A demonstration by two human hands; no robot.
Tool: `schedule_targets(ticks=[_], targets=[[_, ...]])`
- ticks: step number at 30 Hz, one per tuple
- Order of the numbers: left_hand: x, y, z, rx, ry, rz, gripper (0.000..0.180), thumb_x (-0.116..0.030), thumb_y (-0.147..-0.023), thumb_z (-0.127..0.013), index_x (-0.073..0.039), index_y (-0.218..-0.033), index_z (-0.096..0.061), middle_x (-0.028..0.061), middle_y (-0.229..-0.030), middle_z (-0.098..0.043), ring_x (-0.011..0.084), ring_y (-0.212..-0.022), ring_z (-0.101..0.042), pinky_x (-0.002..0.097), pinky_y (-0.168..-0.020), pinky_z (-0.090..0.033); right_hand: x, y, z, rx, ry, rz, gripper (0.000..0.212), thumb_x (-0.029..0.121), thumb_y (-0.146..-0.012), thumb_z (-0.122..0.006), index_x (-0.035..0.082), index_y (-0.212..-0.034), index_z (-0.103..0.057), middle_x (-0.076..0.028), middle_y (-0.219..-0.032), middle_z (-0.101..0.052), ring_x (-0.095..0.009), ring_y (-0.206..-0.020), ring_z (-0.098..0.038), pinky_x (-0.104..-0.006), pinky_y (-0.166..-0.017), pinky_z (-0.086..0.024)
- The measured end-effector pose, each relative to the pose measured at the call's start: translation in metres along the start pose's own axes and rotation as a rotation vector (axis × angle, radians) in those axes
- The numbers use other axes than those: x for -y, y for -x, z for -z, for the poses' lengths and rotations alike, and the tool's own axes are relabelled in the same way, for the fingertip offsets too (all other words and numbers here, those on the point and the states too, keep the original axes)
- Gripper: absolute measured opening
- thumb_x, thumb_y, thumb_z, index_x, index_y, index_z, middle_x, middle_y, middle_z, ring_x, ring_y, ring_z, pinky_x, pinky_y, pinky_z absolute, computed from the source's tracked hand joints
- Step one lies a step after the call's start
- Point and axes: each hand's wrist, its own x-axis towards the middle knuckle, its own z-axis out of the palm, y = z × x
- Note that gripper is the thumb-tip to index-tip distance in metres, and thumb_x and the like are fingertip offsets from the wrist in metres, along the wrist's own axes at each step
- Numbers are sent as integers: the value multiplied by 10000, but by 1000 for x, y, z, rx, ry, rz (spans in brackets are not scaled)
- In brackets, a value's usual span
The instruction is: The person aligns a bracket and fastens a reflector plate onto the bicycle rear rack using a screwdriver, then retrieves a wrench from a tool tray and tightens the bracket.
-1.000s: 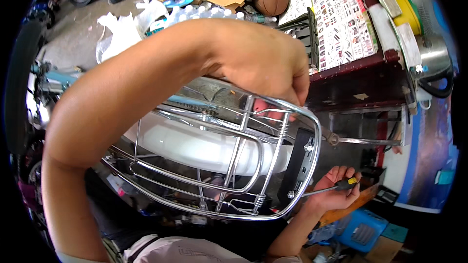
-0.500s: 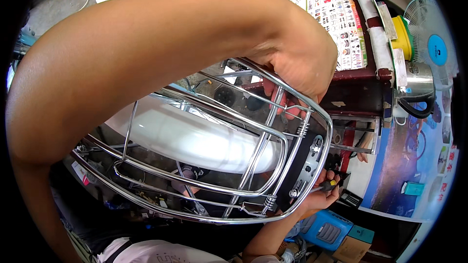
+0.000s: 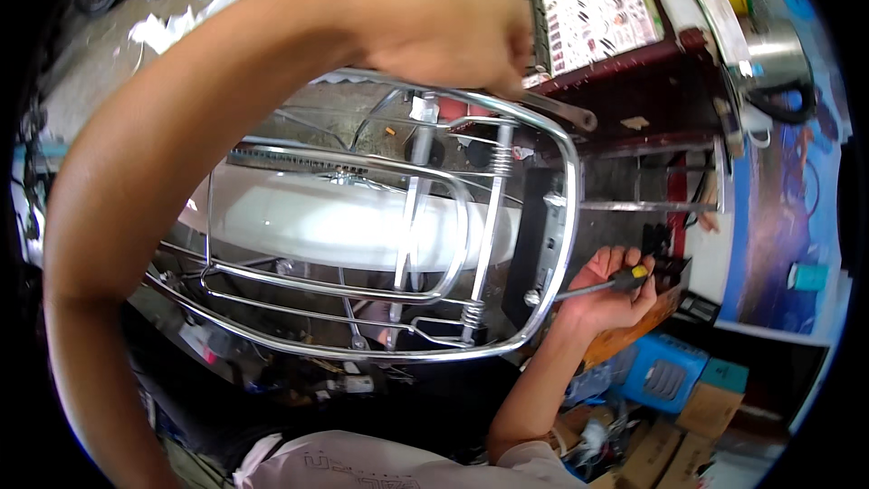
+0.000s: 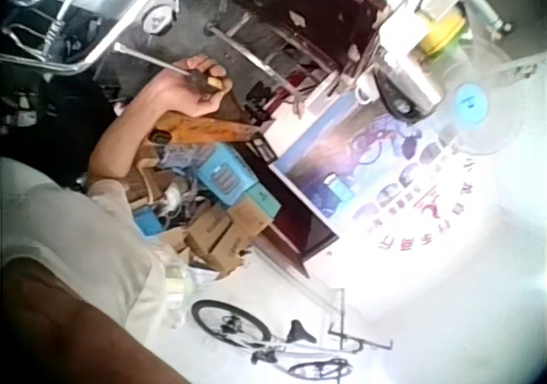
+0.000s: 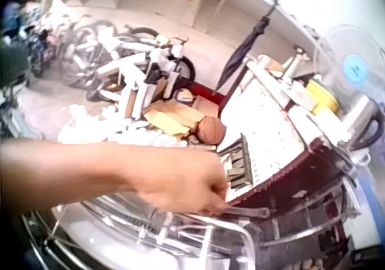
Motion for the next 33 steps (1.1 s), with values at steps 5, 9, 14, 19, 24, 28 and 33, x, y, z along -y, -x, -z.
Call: schedule_targets(ticks=[5,9,14,19,24,28,33], targets=[[-9,2,5,64,175,124,185,-175,-964,-631,-6,-898,-669,-24,-719,-614,41,-670,-539,225,-596,-440,1,3,-6,-24,3,25,219,274,-921,-486,73,-1002,-519,-79,-812,-529,-168,-632,-441,-296,-562,-384],[-7,6,4,62,276,223,146,-117,-982,-603,19,-966,-653,-13,-803,-618,42,-746,-547,201,-679,-461,-3,2,-6,-34,-18,26,266,280,-922,-477,76,-1082,-533,-95,-855,-557,-171,-671,-471,-303,-612,-398],[-18,5,1,-42,250,240,143,-128,-1005,-567,1,-1008,-627,17,-818,-649,67,-754,-584,219,-690,-476,-2,-3,-5,-123,-110,21,289,261,-924,-474,64,-1125,-540,-118,-888,-577,-180,-709,-504,-299,-629,-420],[-14,0,-3,-141,286,195,171,-147,-1041,-511,9,-1045,-581,23,-743,-607,76,-609,-538,218,-567,-446,4,-5,2,-61,-152,11,283,246,-931,-457,44,-1114,-533,-138,-917,-597,-174,-776,-553,-282,-657,-470],[-18,-2,-3,-351,165,348,192,-227,-1033,-527,-56,-1019,-615,-66,-670,-468,-3,-544,-362,183,-471,-283,3,-2,6,-39,-136,-9,286,247,-928,-437,42,-1114,-508,-141,-896,-587,-162,-799,-557,-272,-680,-479],[-19,0,-3,-482,82,301,170,-223,-1021,-572,-67,-960,-599,-76,-662,-468,-9,-533,-354,183,-461,-258,6,1,7,8,-81,2,335,262,-904,-437,34,-1147,-469,-163,-890,-567,-178,-760,-526,-277,-674,-451],[-22,2,-3,-753,23,95,198,-250,-1026,-581,-70,-945,-579,-76,-645,-454,-14,-522,-328,178,-459,-227,9,3,7,16,-91,-30,365,273,-900,-440,32,-1174,-443,-167,-907,-560,-182,-782,-509,-292,-716,-424]])
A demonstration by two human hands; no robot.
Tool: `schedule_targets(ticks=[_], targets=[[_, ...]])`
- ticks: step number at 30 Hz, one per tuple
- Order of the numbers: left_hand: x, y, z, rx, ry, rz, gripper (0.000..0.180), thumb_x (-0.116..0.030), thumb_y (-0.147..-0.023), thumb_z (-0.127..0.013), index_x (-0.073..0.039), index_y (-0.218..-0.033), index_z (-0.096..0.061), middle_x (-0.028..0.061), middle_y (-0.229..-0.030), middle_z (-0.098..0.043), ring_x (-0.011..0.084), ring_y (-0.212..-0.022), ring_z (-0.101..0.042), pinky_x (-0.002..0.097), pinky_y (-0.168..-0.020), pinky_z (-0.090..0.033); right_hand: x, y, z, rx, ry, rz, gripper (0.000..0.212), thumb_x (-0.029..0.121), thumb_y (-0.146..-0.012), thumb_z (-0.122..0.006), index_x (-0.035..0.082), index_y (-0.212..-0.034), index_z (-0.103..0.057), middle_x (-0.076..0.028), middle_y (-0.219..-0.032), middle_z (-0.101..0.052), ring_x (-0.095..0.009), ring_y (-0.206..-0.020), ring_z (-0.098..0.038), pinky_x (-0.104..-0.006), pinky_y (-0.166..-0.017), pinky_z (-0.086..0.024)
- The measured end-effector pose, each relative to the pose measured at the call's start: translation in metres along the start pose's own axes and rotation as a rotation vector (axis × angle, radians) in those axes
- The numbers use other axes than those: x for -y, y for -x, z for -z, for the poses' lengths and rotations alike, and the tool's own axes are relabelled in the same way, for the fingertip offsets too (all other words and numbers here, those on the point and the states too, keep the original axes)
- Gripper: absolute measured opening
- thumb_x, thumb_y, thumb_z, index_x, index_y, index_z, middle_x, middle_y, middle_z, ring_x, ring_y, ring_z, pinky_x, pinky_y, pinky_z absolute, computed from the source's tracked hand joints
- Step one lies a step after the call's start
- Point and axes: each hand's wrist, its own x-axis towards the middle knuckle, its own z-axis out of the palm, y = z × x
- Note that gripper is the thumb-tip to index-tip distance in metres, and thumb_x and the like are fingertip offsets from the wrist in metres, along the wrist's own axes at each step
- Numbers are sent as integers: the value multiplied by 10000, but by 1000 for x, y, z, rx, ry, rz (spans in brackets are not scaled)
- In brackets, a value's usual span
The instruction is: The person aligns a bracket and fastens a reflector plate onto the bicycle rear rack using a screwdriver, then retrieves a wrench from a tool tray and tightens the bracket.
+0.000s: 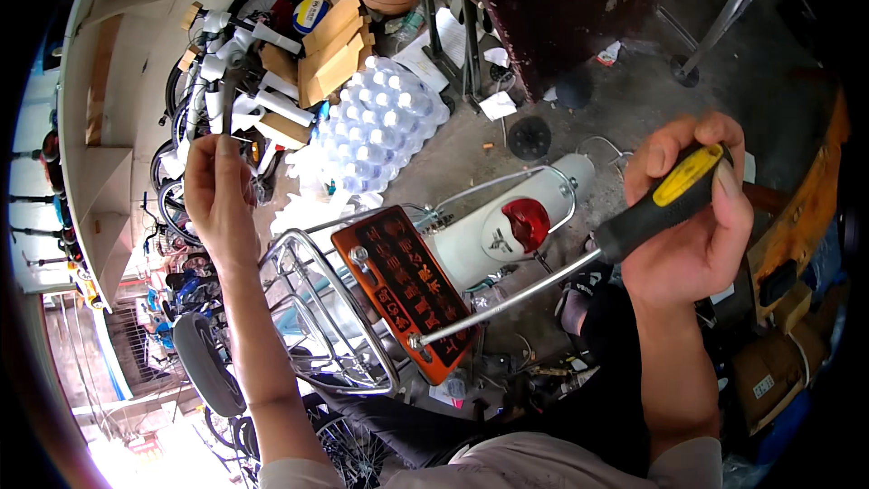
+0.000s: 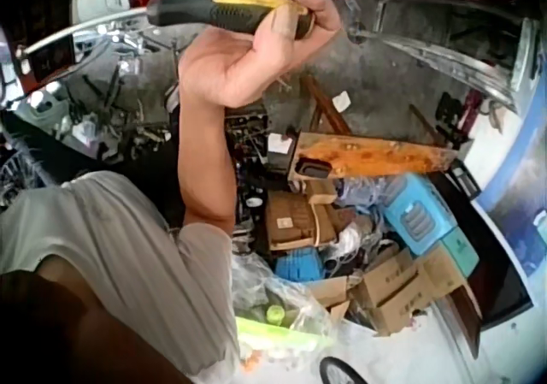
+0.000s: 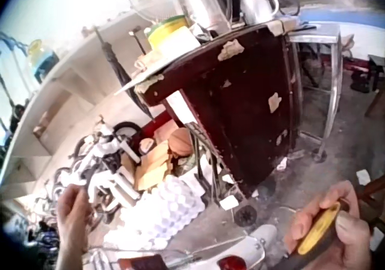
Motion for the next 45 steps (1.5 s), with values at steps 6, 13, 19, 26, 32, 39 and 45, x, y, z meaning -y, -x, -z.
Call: schedule_targets(ticks=[6,13,19,26,32,39,45], targets=[[-6,39,25,-230,-274,-458,110,-155,-1015,-561,-53,-1055,-554,-20,-771,-528,31,-632,-443,185,-549,-337,-6,-4,-7,-104,-41,-46,353,277,-913,-447,25,-1160,-458,-158,-900,-566,-181,-777,-514,-291,-699,-432],[-87,161,45,740,-329,-1011,122,-163,-742,-718,-97,-833,-671,-7,-758,-564,104,-546,-488,239,-526,-428,-13,-5,-2,-35,-36,-35,326,250,-933,-412,9,-1141,-483,-154,-895,-581,-179,-784,-532,-278,-679,-446],[-78,182,33,613,-478,-1141,143,-165,-787,-715,-98,-911,-699,-44,-685,-529,86,-522,-460,246,-495,-313,-12,-4,3,2,-34,-3,297,248,-970,-430,30,-1163,-488,-133,-973,-551,-165,-856,-508,-284,-729,-410],[-93,168,38,590,-630,-1011,226,-297,-796,-779,-117,-893,-682,-65,-613,-482,74,-493,-415,254,-509,-240,-12,-5,-3,-37,-51,16,335,238,-938,-396,-4,-1149,-493,-159,-914,-585,-197,-822,-541,-299,-737,-457],[-93,165,31,541,-825,-822,242,-312,-758,-807,-143,-719,-640,-88,-564,-412,51,-466,-358,255,-521,-190,-13,-4,2,-65,-32,-4,330,245,-941,-398,8,-1148,-494,-154,-910,-584,-193,-816,-537,-304,-732,-448],[-99,152,38,660,-851,-713,347,-348,-699,-831,-151,-638,-552,-96,-544,-383,51,-433,-344,241,-518,-154,-14,-5,2,-12,-4,1,287,261,-966,-423,40,-1137,-490,-124,-946,-555,-164,-800,-503,-291,-707,-412],[-101,156,33,599,-662,-962,425,-375,-713,-856,-146,-609,-514,-88,-515,-324,67,-413,-341,264,-449,-203,-13,-7,-4,-64,-42,-25,315,252,-947,-408,20,-1139,-499,-144,-906,-575,-182,-806,-535,-294,-715,-446]])
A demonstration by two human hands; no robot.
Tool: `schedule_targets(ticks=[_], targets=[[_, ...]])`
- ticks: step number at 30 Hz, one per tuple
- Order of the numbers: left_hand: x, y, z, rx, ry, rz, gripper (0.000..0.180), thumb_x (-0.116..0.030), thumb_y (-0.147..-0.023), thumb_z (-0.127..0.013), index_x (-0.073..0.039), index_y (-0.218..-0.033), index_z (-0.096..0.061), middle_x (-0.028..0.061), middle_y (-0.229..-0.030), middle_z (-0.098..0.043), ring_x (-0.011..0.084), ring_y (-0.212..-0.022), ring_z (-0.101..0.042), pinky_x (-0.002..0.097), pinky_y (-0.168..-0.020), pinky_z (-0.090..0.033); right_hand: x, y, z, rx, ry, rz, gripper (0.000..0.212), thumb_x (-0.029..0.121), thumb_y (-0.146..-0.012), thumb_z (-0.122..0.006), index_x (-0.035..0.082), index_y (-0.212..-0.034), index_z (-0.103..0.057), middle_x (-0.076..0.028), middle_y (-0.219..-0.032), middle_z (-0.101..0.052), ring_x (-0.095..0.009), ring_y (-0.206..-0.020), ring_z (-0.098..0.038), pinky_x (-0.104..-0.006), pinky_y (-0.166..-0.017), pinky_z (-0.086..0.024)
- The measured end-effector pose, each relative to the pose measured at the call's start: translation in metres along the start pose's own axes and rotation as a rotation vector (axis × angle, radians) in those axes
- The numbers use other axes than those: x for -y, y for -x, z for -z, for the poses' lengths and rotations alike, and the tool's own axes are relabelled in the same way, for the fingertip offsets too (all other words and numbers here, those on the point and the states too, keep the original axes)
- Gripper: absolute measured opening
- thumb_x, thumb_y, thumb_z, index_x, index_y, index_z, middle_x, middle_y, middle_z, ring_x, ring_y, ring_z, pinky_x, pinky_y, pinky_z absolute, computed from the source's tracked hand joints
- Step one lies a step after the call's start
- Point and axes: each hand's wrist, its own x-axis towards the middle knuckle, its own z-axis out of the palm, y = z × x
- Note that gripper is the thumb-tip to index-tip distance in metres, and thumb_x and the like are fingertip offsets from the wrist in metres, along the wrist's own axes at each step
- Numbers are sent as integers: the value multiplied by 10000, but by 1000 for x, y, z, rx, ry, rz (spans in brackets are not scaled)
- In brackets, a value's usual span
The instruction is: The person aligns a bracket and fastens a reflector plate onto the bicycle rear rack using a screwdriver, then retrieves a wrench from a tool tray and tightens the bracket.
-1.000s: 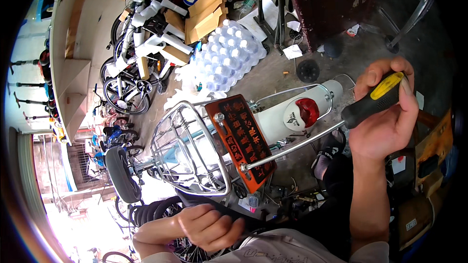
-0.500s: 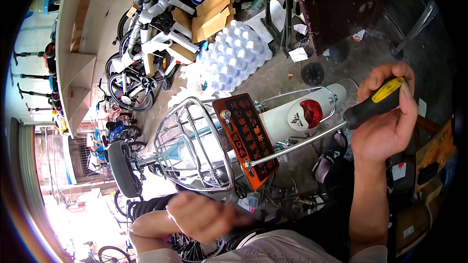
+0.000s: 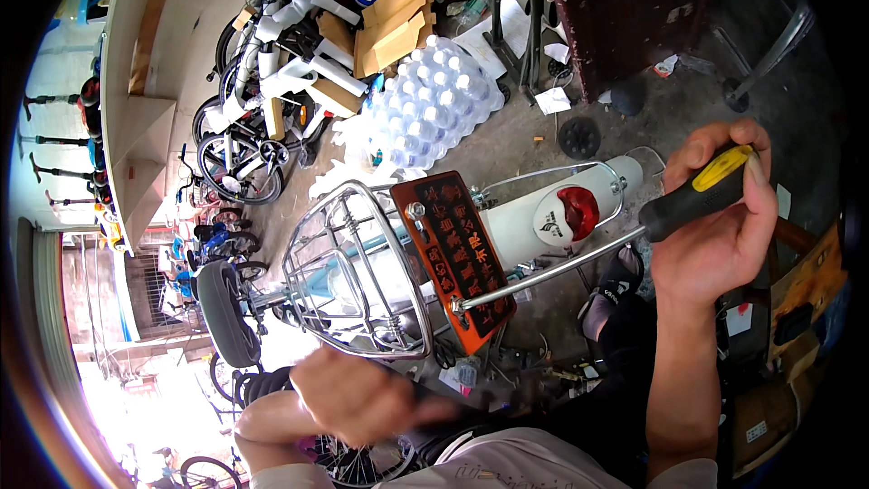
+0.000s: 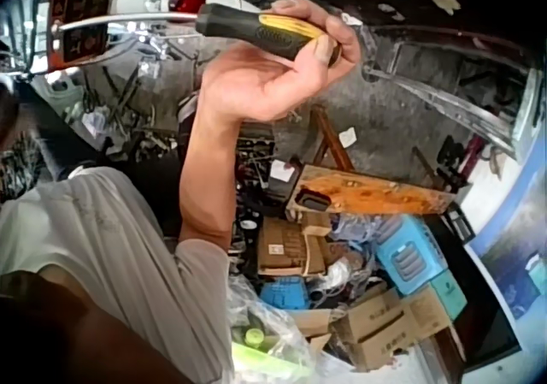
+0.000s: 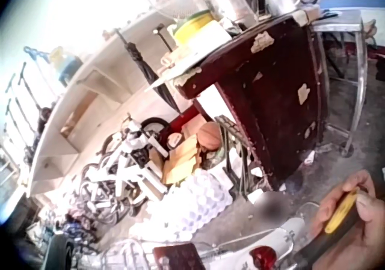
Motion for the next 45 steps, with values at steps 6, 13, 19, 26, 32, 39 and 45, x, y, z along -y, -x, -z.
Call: schedule_targets(ticks=[6,13,19,26,32,39,45], targets=[[-5,9,-6,-40,39,38,453,-415,-683,-874,-146,-623,-514,-86,-514,-334,67,-409,-341,264,-446,-173,-2,1,4,10,-7,-4,308,248,-952,-410,21,-1143,-495,-139,-924,-575,-176,-824,-533,-280,-702,-451],[-2,5,-2,12,44,103,451,-440,-720,-851,-131,-631,-534,-51,-532,-390,109,-416,-366,276,-424,-238,-2,2,1,-15,-4,9,303,234,-947,-410,17,-1142,-491,-145,-933,-583,-177,-824,-533,-288,-715,-453],[7,8,-5,37,53,199,463,-429,-675,-879,-138,-608,-524,-72,-516,-369,77,-413,-364,259,-415,-227,-1,1,3,-1,-24,1,298,231,-940,-417,16,-1132,-491,-147,-921,-583,-180,-810,-531,-288,-712,-450],[6,9,-4,127,30,252,439,-402,-670,-874,-138,-612,-528,-41,-535,-356,120,-422,-340,299,-439,-209,2,0,1,-18,-12,-19,275,227,-928,-429,17,-1096,-489,-152,-886,-575,-180,-769,-521,-289,-702,-435],[6,4,-3,126,44,327,447,-376,-651,-881,-148,-588,-501,-40,-545,-356,133,-438,-345,307,-455,-211,5,-4,0,3,25,-34,232,216,-913,-445,24,-1039,-479,-153,-818,-561,-177,-717,-508,-288,-698,-414],[7,6,-3,129,51,348,449,-364,-660,-884,-151,-591,-495,-41,-546,-338,138,-438,-339,309,-452,-223,10,-8,-3,83,20,10,227,215,-916,-431,21,-1027,-474,-152,-805,-558,-175,-709,-511,-292,-675,-422],[5,5,-9,94,48,358,428,-346,-681,-878,-156,-597,-504,-41,-547,-345,135,-436,-344,309,-451,-231,9,-7,2,75,31,42,230,210,-914,-431,15,-1028,-475,-153,-807,-559,-174,-714,-514,-291,-671,-423]])
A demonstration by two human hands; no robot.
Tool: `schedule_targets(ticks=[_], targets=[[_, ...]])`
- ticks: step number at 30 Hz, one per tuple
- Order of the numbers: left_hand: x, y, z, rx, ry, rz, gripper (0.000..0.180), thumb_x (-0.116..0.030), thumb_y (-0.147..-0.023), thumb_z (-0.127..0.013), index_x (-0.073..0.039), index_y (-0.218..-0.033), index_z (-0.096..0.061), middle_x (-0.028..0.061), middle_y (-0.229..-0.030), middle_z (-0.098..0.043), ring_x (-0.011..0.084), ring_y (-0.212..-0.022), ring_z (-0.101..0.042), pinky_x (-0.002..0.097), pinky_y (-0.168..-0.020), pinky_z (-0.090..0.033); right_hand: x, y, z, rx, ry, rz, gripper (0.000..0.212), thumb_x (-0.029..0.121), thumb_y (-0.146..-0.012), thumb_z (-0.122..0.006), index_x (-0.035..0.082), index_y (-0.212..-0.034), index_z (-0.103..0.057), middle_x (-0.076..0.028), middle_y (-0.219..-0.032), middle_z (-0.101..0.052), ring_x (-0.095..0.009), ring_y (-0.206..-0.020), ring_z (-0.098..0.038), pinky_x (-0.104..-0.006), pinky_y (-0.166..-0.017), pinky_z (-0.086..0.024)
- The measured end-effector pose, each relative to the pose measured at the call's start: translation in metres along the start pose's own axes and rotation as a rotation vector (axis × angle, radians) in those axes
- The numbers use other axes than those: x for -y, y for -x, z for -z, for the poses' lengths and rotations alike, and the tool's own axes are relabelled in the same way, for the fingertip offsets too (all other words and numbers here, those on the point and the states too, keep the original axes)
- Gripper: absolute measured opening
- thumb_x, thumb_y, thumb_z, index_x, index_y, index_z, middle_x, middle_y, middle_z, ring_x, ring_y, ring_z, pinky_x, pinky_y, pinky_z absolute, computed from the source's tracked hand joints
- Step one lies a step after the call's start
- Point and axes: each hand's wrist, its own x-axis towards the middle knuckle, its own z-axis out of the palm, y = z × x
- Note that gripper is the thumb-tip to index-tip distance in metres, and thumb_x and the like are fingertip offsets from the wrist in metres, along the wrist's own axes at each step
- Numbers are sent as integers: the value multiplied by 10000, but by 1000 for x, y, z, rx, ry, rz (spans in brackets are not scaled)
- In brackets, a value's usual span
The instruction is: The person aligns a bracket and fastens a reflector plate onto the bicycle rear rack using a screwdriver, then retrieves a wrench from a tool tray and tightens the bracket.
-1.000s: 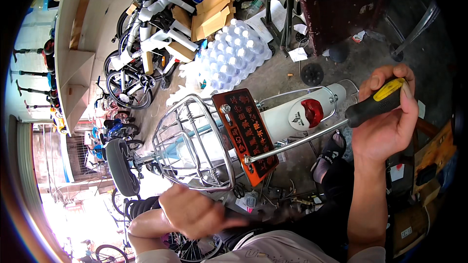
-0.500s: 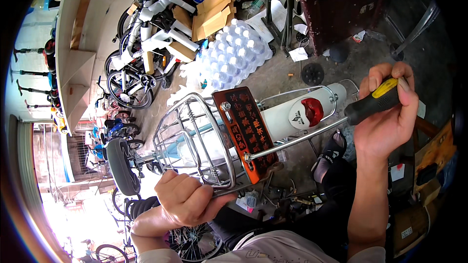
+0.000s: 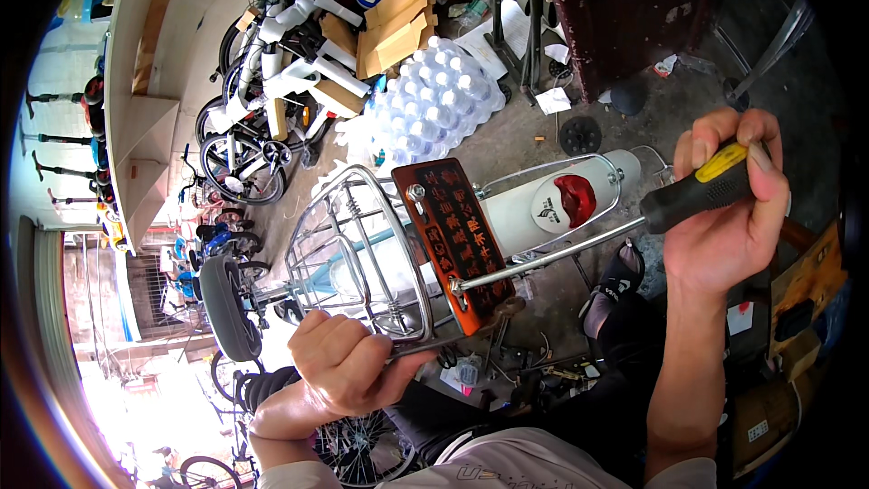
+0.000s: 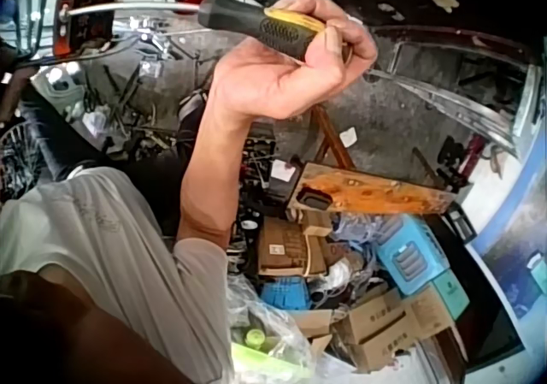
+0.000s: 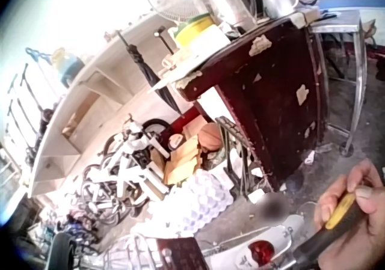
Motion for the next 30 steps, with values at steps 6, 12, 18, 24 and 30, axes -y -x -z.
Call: schedule_targets(ticks=[6,12,18,24,30], targets=[[-4,1,2,11,-42,-313,460,-386,-743,-851,-163,-595,-477,-62,-530,-312,77,-420,-341,264,-427,-184,-2,1,-7,-40,6,-25,234,214,-910,-440,17,-1029,-483,-148,-808,-557,-175,-717,-518,-290,-677,-420],[-12,10,9,34,-71,-406,442,-431,-862,-747,-127,-652,-505,-26,-570,-377,161,-461,-355,344,-449,-236,-5,0,-5,-28,-6,-25,232,218,-913,-442,21,-1025,-490,-142,-805,-556,-175,-715,-515,-290,-679,-417],[-3,-3,9,34,-62,-198,532,-411,-734,-853,-168,-566,-411,-63,-519,-277,95,-413,-319,278,-447,-168,-2,0,-9,-60,-5,-28,226,213,-918,-441,20,-1026,-487,-140,-795,-547,-180,-711,-509,-297,-678,-413],[-3,3,11,166,-115,-89,468,-438,-746,-833,-159,-600,-486,-44,-553,-317,109,-452,-361,291,-467,-215,-1,0,-5,-30,7,-17,227,210,-911,-454,16,-1026,-481,-144,-793,-550,-180,-703,-501,-290,-667,-405],[0,-2,13,38,-79,-253,454,-432,-773,-816,-147,-629,-493,-45,-542,-337,108,-427,-335,301,-448,-219,-3,-1,-6,-42,2,-35,236,215,-904,-459,12,-1023,-478,-148,-799,-555,-176,-698,-498,-281,-653,-398]])
